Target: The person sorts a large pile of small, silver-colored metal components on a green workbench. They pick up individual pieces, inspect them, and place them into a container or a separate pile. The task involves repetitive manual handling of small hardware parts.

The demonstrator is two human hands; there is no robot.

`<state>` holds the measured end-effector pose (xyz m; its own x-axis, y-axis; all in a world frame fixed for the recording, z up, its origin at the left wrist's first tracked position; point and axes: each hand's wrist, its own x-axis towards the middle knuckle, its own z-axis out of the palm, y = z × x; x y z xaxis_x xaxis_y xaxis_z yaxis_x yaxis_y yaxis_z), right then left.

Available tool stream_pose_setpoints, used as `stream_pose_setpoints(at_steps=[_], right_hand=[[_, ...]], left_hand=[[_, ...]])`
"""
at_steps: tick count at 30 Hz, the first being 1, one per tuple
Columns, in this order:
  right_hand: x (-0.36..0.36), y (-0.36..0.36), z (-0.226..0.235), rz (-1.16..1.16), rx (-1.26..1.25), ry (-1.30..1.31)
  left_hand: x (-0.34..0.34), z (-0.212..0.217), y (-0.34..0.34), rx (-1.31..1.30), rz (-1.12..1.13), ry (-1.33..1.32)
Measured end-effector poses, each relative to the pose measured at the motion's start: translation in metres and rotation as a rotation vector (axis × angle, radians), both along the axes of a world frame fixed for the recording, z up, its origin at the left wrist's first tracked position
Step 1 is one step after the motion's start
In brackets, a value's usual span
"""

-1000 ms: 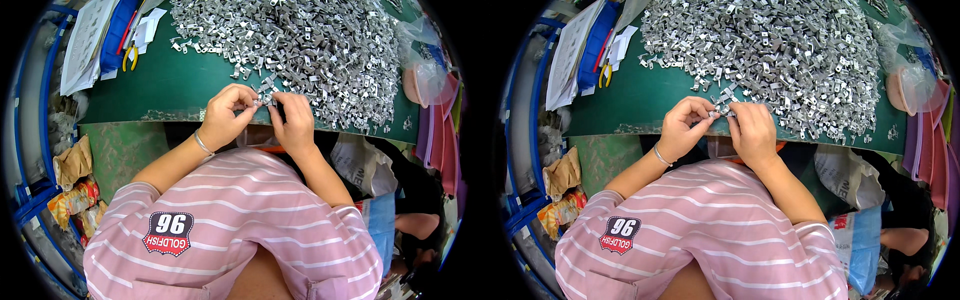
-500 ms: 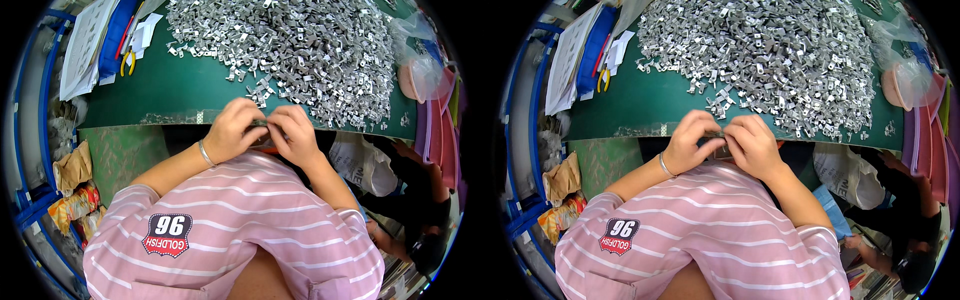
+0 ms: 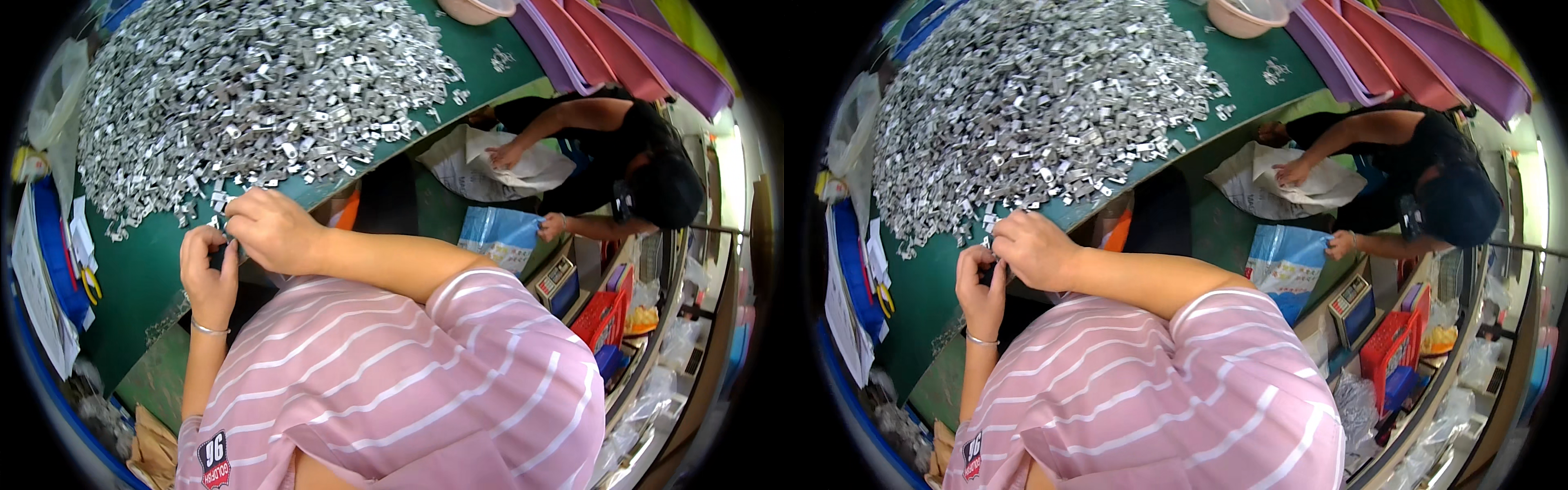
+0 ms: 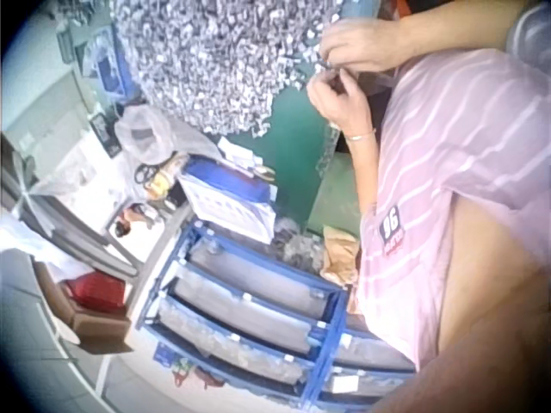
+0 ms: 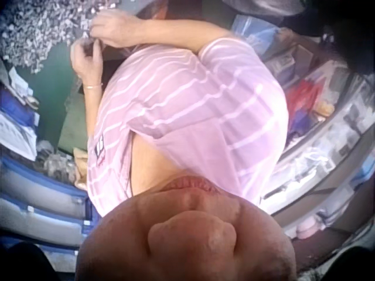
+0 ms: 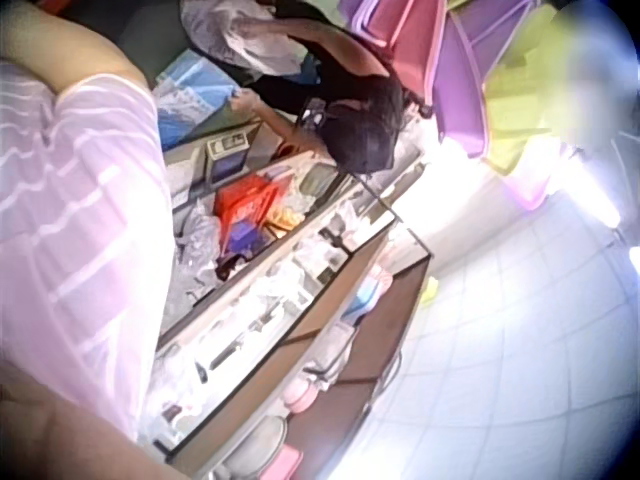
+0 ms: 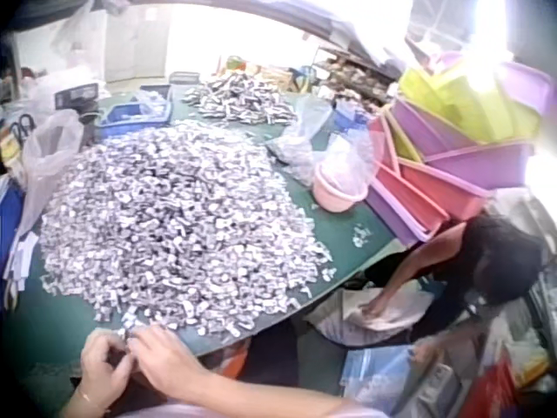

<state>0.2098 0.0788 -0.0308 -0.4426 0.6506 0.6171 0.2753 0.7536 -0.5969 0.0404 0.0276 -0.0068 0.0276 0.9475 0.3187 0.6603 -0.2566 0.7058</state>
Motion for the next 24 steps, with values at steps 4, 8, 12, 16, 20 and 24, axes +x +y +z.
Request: stream_pose_setpoints(at_steps=[4, 8, 12, 16, 20, 24], right_hand=[[-0.004, -0.004, 0.003, -0.004, -0.041, 0.024], [-0.005, 0.001, 0.0, -0.008, -0.041, 0.03], [-0.005, 0.003, -0.002, -0.031, -0.004, 0.052], [-0.003, 0.009, -0.006, 0.004, 0.077, 0.032], [-0.001, 0.009, -0.006, -0.043, 0.172, 0.08], [0.01, 0.006, -0.008, -0.004, 0.179, -0.019]], left_hand=[[-0.002, -0.004, -0.004, -0.1, 0.075, -0.075], [-0.005, 0.0, -0.003, -0.057, 0.036, -0.004], [-0.008, 0.002, -0.004, -0.117, 0.029, -0.05], [-0.008, -0.007, -0.005, -0.028, -0.002, -0.214], [-0.005, -0.016, -0.006, 0.06, -0.022, -0.355], [-0.011, -0.004, 0.001, 0.143, -0.061, 0.21]])
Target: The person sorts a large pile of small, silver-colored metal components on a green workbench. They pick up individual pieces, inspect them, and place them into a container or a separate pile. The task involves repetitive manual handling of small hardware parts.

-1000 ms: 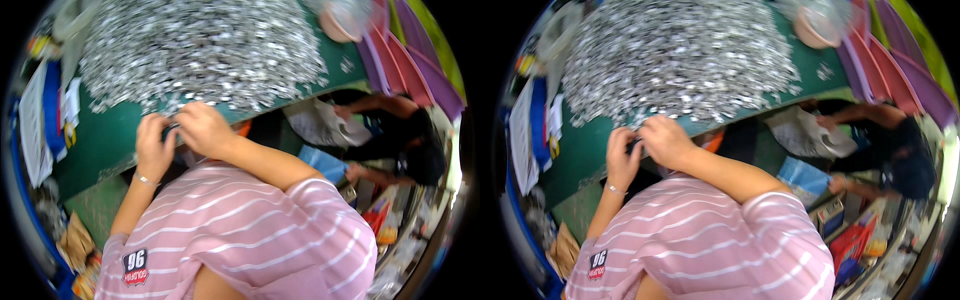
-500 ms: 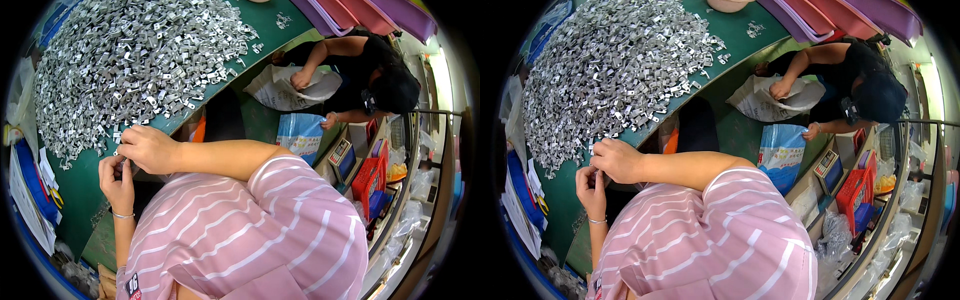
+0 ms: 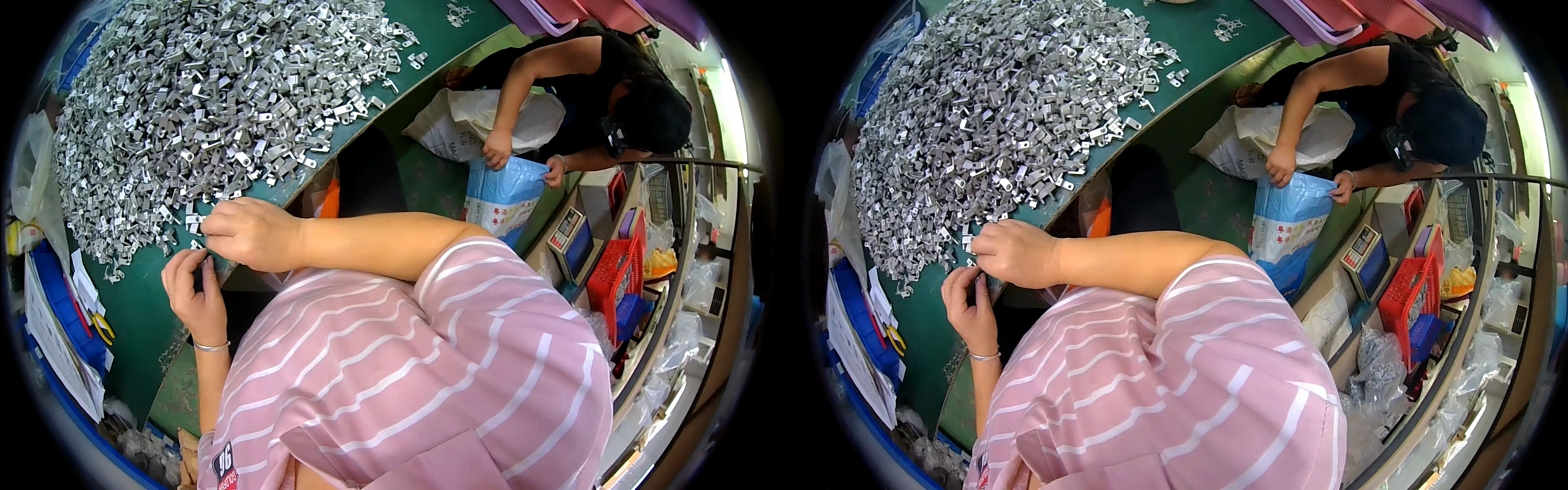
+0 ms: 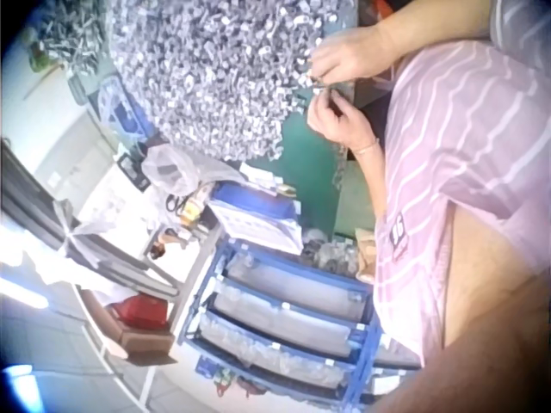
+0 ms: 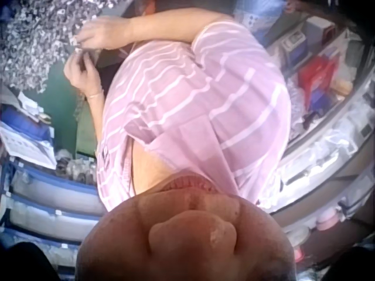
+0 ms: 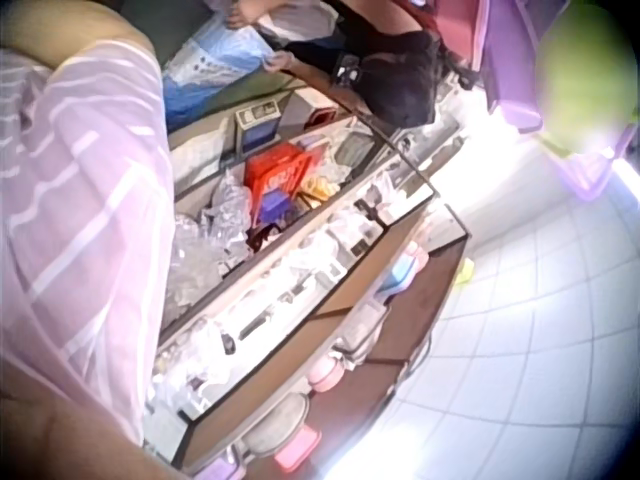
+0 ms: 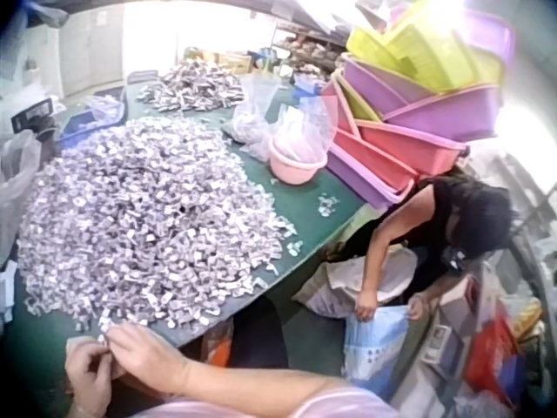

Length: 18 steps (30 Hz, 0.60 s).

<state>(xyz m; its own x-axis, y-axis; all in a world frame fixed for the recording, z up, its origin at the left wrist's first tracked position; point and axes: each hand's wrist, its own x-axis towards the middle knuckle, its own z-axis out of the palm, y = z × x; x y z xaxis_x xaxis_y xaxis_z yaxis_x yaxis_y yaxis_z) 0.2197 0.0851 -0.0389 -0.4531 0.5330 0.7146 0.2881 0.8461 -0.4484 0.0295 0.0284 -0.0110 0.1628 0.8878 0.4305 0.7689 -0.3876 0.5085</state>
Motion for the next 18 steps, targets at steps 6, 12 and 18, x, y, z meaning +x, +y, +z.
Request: stream_pose_setpoints(at_steps=[6, 12, 18], right_hand=[[0.013, -0.006, -0.007, 0.104, -0.047, -0.012], [0.007, -0.003, -0.003, 0.062, -0.114, 0.019], [0.014, 0.001, 0.003, 0.036, -0.121, 0.013]], left_hand=[[0.002, 0.003, -0.009, -0.116, -0.035, -0.107], [0.004, 0.008, -0.009, -0.163, 0.022, -0.166], [0.0, 0.003, -0.006, -0.19, 0.032, -0.167]])
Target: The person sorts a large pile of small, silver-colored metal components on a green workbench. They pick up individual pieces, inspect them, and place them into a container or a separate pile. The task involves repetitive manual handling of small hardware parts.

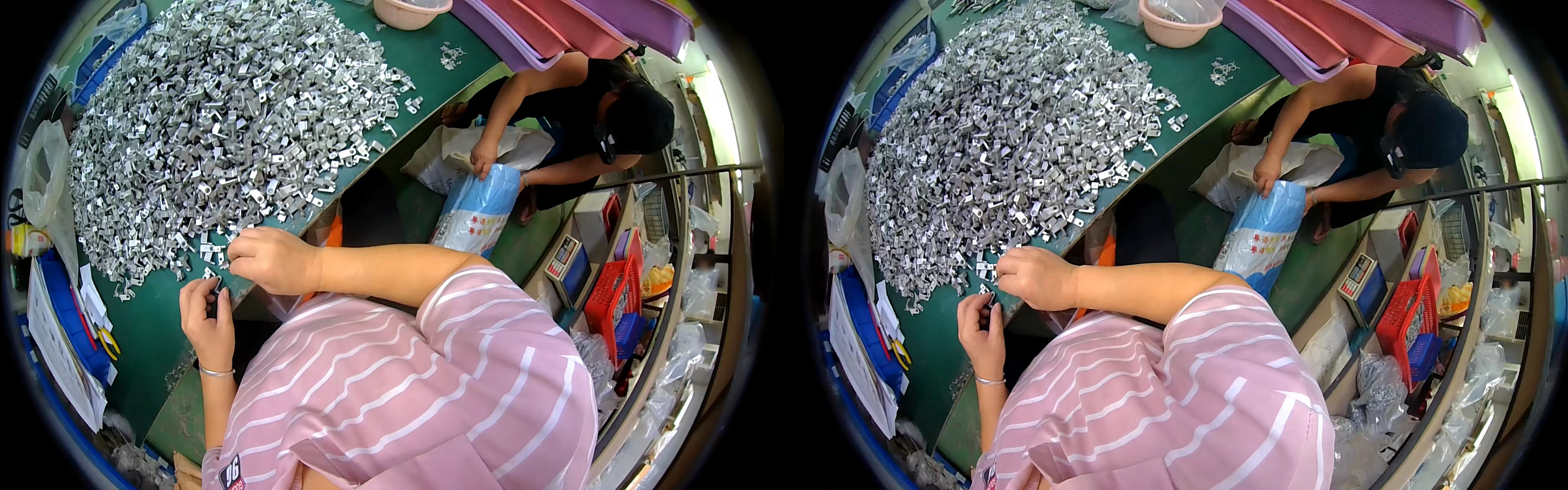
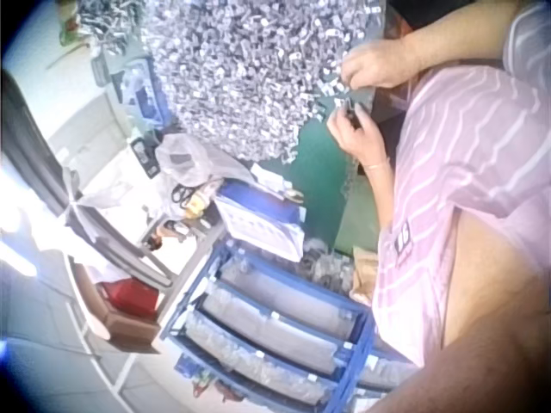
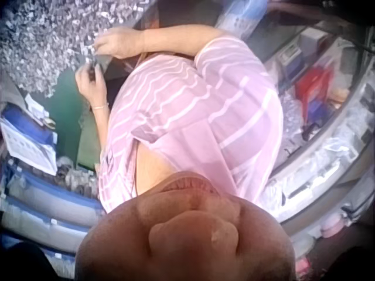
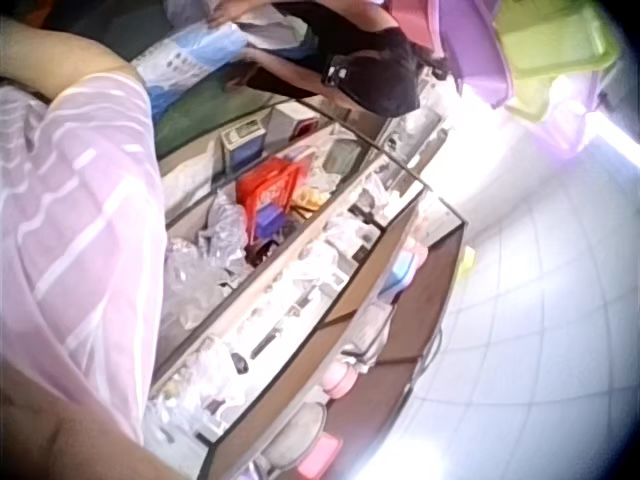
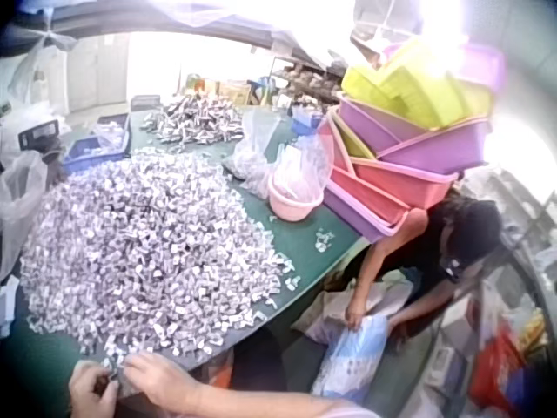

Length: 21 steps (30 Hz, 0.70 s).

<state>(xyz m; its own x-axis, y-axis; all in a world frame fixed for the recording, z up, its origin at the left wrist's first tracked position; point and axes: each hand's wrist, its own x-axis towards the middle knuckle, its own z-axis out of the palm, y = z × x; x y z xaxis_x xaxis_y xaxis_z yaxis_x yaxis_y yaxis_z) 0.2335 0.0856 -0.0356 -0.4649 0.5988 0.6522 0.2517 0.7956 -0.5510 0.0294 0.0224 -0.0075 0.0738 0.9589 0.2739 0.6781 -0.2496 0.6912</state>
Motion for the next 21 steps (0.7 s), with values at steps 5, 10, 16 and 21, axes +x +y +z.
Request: stream_pose_setpoints(at_steps=[5, 10, 16, 21], right_hand=[[-0.002, 0.004, 0.001, -0.005, -0.004, -0.006], [-0.006, 0.008, 0.006, -0.005, 0.049, 0.049], [0.009, 0.001, 0.006, 0.042, -0.022, -0.069], [0.01, -0.005, 0.024, -0.027, -0.151, -0.041]], left_hand=[[-0.002, 0.001, 0.002, -0.005, -0.02, -0.003], [0.001, 0.003, 0.0, 0.015, 0.099, -0.079], [0.005, -0.001, 0.0, 0.048, 0.034, -0.06], [0.003, 0.005, -0.006, 0.096, 0.063, -0.029]])
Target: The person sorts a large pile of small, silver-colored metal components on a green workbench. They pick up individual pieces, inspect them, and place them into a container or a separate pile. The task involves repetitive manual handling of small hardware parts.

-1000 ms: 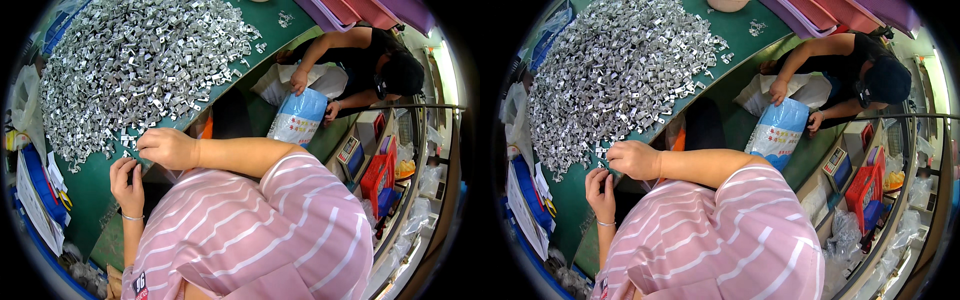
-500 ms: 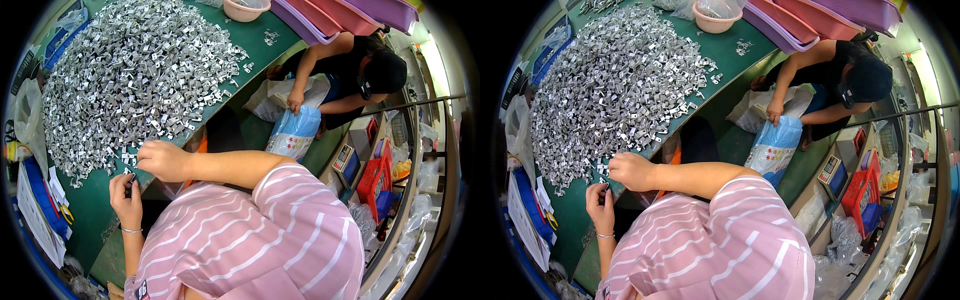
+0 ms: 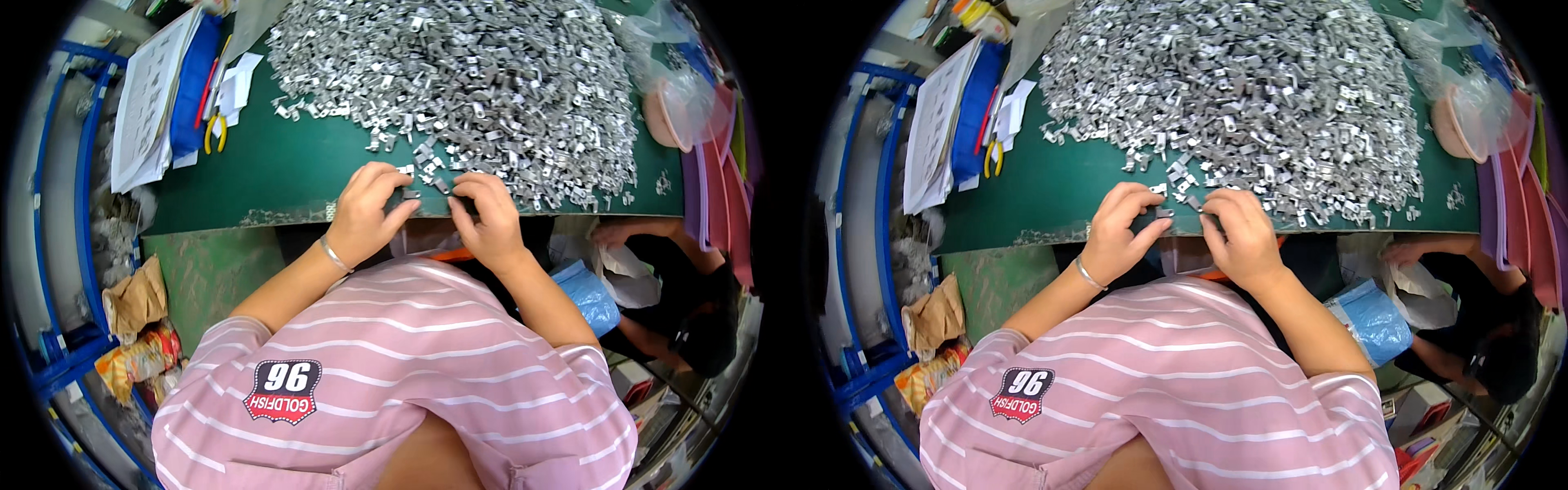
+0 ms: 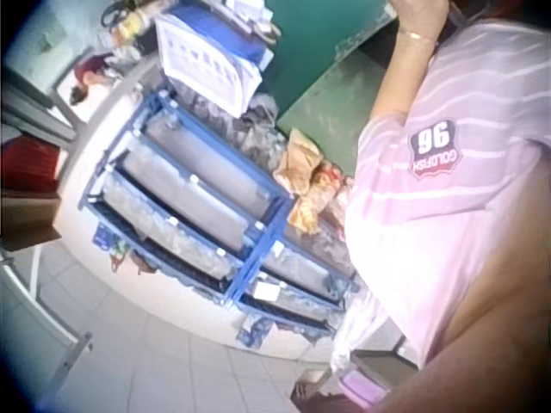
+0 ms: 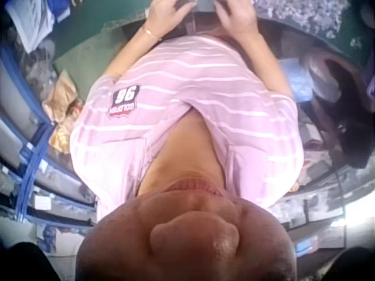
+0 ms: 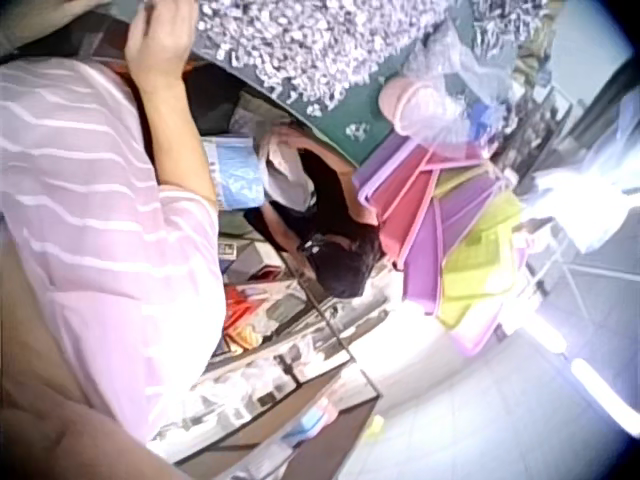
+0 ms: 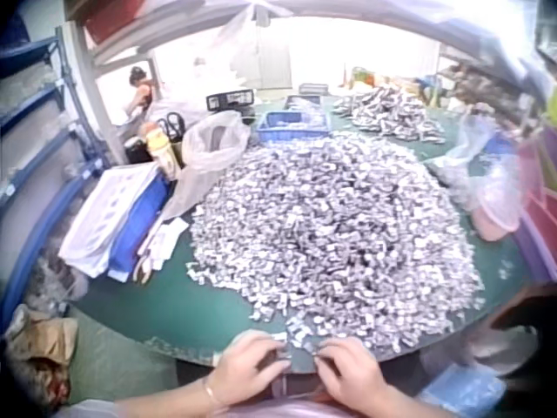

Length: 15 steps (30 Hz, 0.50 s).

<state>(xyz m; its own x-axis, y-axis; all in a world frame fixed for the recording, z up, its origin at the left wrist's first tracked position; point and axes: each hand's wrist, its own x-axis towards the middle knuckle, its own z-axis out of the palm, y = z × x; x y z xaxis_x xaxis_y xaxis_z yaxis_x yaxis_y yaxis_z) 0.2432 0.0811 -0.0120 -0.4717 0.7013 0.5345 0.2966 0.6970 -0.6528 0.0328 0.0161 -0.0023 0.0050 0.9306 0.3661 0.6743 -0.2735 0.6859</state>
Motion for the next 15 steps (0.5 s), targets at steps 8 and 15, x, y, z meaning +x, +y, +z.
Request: stream_pose_setpoints(at_steps=[8, 15], right_hand=[[-0.012, 0.001, -0.003, 0.061, 0.017, -0.029], [-0.006, 0.006, 0.007, 0.149, 0.055, -0.026]], left_hand=[[-0.005, -0.005, -0.001, 0.012, -0.05, 0.012], [0.003, -0.003, -0.006, 0.081, -0.107, -0.03]])
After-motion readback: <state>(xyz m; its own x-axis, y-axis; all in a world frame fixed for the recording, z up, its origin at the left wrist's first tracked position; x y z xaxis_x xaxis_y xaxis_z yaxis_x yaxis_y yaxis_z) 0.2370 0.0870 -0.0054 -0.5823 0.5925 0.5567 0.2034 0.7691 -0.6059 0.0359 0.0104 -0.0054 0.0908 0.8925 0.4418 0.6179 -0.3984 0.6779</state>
